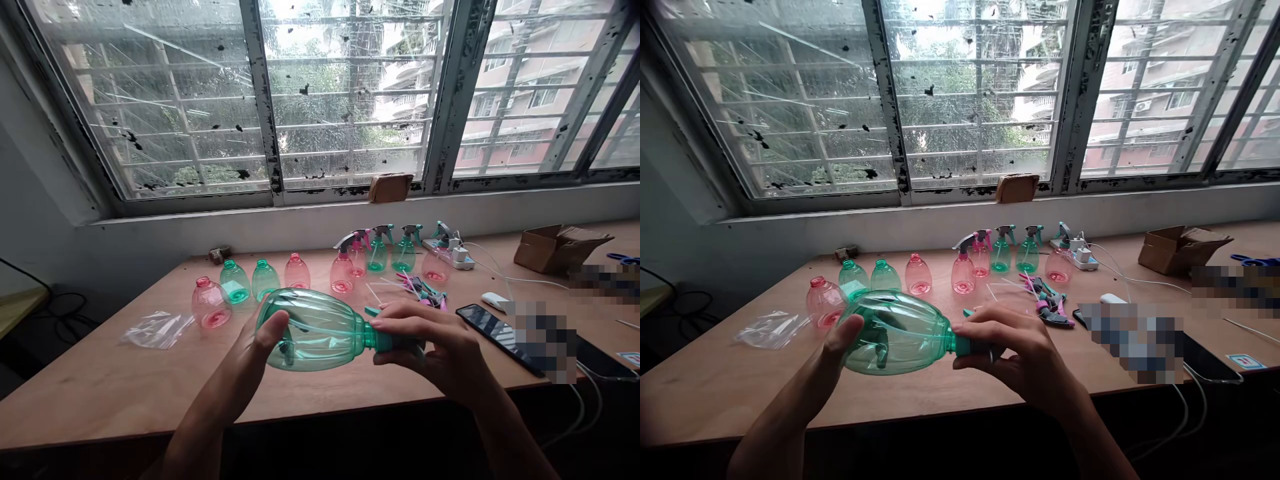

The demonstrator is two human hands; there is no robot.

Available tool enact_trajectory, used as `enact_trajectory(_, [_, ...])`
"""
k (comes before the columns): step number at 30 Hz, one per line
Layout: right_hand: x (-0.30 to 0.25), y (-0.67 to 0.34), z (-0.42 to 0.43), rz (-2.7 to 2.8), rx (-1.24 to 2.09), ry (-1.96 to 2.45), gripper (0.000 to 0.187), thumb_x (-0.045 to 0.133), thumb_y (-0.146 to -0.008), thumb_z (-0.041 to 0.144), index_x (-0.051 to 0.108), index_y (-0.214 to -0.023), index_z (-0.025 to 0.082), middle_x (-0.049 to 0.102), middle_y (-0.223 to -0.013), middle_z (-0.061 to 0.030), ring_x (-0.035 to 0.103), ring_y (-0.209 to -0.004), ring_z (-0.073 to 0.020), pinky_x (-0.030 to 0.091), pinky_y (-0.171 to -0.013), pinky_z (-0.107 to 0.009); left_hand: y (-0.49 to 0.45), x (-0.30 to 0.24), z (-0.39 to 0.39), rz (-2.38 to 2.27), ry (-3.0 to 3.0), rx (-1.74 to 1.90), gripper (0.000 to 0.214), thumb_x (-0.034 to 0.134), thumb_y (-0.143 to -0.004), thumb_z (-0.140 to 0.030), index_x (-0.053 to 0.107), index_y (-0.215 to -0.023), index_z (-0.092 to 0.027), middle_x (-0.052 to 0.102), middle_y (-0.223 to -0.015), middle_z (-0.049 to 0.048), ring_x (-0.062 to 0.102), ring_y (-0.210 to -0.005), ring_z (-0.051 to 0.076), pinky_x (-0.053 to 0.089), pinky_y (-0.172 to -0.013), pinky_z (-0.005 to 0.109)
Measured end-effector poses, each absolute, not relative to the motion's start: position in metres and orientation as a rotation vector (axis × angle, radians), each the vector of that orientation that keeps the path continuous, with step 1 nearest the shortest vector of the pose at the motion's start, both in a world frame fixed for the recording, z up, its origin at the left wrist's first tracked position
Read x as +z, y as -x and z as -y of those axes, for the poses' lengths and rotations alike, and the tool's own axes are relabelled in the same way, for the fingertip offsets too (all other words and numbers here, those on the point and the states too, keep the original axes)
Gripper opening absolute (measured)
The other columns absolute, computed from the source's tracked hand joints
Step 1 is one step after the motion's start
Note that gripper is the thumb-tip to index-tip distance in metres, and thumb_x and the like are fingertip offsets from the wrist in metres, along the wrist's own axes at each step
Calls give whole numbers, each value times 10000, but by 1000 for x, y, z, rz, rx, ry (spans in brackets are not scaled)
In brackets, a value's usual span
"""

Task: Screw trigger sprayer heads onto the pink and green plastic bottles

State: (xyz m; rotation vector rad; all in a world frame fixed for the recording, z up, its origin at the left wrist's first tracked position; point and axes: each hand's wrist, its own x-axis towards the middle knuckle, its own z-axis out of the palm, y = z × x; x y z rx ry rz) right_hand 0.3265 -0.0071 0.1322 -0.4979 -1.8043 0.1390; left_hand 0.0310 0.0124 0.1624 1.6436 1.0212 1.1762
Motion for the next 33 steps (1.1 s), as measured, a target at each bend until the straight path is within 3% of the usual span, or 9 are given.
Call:
enact_trajectory(7, [127,-319,9,1714,252,585,323,977,-926,287,896,-1237,313,888,-1005,-53,834,-866,-249,691,-752,-326,-27,164,-14,-997,-1787,1199,621,560,-1036,-795,800,-1280,-277,815,-1242,104,734,-1149,380,602,-1041,480])
enact_trajectory(12, [129,-315,18,1317,815,805,363,1007,-851,522,911,-1041,227,811,-765,-16,791,-660,-214,696,-601,-304,-20,164,-15,-824,-1905,1213,915,973,-767,-701,636,-1575,-434,782,-1268,61,753,-970,272,661,-845,333])
enact_trajectory(16, [135,-314,11,1255,1083,718,418,986,-869,557,870,-987,172,796,-653,-26,754,-599,-180,639,-544,-245,-10,158,-15,-891,-2114,1194,1068,1030,-805,-490,446,-1696,-557,684,-1593,59,748,-1315,349,656,-1082,415])
enact_trajectory(19, [137,-313,4,1318,1131,709,444,940,-915,588,841,-943,156,793,-629,-34,717,-557,-141,553,-496,-185,-10,156,-10,-942,-2340,1209,914,879,-978,-364,371,-1715,-548,497,-1791,75,566,-1581,407,548,-1234,565])
enact_trajectory(22, [134,-310,4,1332,1117,715,461,915,-930,617,832,-973,166,794,-639,-30,708,-559,-137,544,-496,-182,-15,156,-3,-909,-2456,1272,919,818,-1010,-260,301,-1719,-534,264,-1905,71,331,-1720,426,424,-1302,670])
enact_trajectory(25, [125,-309,9,1325,1000,727,403,893,-958,603,840,-1068,219,803,-717,-14,755,-644,-178,640,-585,-248,-23,158,-1,-811,-2343,1321,1170,929,-916,-545,148,-1786,-524,192,-1925,72,220,-1749,449,329,-1349,690])
enact_trajectory(28, [119,-313,14,1478,588,754,275,874,-1007,509,834,-1173,292,825,-834,-9,765,-683,-200,650,-606,-288,-30,160,-7,-814,-2127,1382,1037,567,-949,-919,259,-1810,-431,331,-1885,83,257,-1738,461,330,-1367,665])
enact_trajectory(30, [119,-316,15,1641,237,682,273,886,-1018,393,812,-1273,331,854,-912,-18,783,-720,-216,637,-629,-306,-32,161,-13,-864,-2057,1382,971,359,-994,-947,463,-1752,-349,501,-1796,112,372,-1690,481,409,-1337,647])
enact_trajectory(33, [122,-319,15,1733,54,598,368,899,-1011,306,780,-1356,351,876,-996,-28,819,-809,-237,658,-709,-328,-26,162,-19,-845,-2063,1298,843,514,-1028,-862,582,-1684,-337,654,-1667,129,594,-1536,485,580,-1210,582])
